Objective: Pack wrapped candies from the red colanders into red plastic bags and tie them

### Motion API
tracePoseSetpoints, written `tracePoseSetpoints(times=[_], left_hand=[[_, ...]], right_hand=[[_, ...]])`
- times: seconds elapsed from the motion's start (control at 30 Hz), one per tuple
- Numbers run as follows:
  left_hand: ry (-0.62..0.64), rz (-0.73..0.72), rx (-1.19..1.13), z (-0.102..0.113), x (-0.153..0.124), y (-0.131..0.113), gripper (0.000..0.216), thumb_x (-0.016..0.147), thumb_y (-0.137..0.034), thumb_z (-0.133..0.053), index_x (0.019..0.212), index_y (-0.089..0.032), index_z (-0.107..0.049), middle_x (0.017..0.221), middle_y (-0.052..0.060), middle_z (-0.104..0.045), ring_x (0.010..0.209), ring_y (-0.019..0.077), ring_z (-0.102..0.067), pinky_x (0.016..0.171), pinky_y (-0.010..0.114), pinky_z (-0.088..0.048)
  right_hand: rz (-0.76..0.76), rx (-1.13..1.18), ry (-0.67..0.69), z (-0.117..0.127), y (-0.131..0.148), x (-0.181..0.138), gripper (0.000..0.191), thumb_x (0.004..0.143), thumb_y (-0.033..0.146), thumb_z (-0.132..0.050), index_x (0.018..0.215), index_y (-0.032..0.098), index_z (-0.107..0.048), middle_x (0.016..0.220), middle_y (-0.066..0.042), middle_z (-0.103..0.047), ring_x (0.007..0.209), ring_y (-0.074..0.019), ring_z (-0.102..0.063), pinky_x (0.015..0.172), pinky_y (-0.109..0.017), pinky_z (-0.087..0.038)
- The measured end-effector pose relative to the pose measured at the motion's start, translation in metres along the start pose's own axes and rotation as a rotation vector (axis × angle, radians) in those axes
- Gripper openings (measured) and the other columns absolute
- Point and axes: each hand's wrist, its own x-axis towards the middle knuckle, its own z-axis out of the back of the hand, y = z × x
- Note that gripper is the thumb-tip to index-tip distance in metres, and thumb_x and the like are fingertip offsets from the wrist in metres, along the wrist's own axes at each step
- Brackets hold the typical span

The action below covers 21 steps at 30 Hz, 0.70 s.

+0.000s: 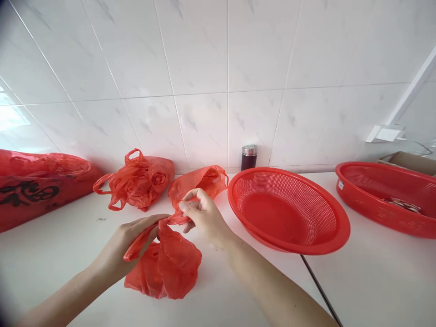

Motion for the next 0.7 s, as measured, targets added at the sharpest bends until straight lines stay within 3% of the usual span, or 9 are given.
tracePoseSetpoints(times=[0.07,0.23,0.33,0.4,0.57,0.7], left_hand=[[0.021,0.084,-0.064,0.001,-0.003,0.002,0.027,0.092,-0.029,-0.043,0.106,-0.025,-0.065,0.091,0.002,-0.072,0.078,0.0175,-0.066,0.069,0.024,-0.051],[0.011,0.351,-0.168,-0.001,-0.023,0.025,0.046,0.095,-0.053,-0.034,0.07,-0.023,-0.058,0.068,0.001,-0.065,0.064,0.0183,-0.058,0.063,0.028,-0.05],[-0.025,0.431,-0.263,-0.008,-0.032,0.042,0.045,0.092,-0.057,-0.038,0.069,-0.023,-0.057,0.072,0.002,-0.066,0.072,0.0203,-0.061,0.073,0.031,-0.052],[-0.136,0.489,-0.313,-0.016,-0.032,0.049,0.043,0.089,-0.06,-0.042,0.072,-0.023,-0.057,0.072,0.001,-0.065,0.072,0.0209,-0.061,0.072,0.032,-0.052],[-0.354,0.63,-0.333,-0.051,-0.018,0.047,0.046,0.09,-0.065,-0.032,0.079,-0.024,-0.05,0.068,-0.002,-0.059,0.065,0.0181,-0.059,0.059,0.027,-0.049],[-0.35,0.639,-0.21,-0.076,-0.01,0.049,0.044,0.095,-0.058,-0.019,0.082,-0.026,-0.044,0.067,-0.003,-0.058,0.061,0.0171,-0.057,0.056,0.026,-0.044]], right_hand=[[-0.054,0.112,-0.058,0.007,-0.003,0.003,0.031,0.078,0.042,-0.071,0.087,0.023,-0.048,0.066,0.01,-0.049,0.047,-0.0048,-0.046,0.055,-0.023,-0.045],[-0.158,0.226,-0.333,0.033,-0.035,0.011,0.031,0.072,0.032,-0.072,0.08,0.022,-0.044,0.065,0.009,-0.047,0.044,-0.0023,-0.034,0.048,-0.019,-0.038],[-0.158,0.21,-0.383,0.038,-0.057,0.017,0.029,0.076,0.037,-0.069,0.082,0.023,-0.045,0.068,0.008,-0.048,0.047,-0.0043,-0.039,0.052,-0.021,-0.043],[-0.13,0.164,-0.371,0.034,-0.066,0.021,0.028,0.079,0.043,-0.067,0.091,0.024,-0.051,0.077,0.005,-0.053,0.059,-0.0082,-0.051,0.063,-0.026,-0.049],[-0.048,-0.227,-0.188,0.006,-0.083,0.026,0.057,0.077,0.047,-0.072,0.124,0.023,-0.05,0.102,-0.004,-0.063,0.096,-0.0179,-0.061,0.088,-0.032,-0.047],[0.099,-0.808,-0.134,-0.01,-0.105,0.025,0.031,0.096,0.047,-0.046,0.11,0.022,-0.058,0.091,-0.003,-0.07,0.086,-0.0184,-0.065,0.076,-0.028,-0.045]])
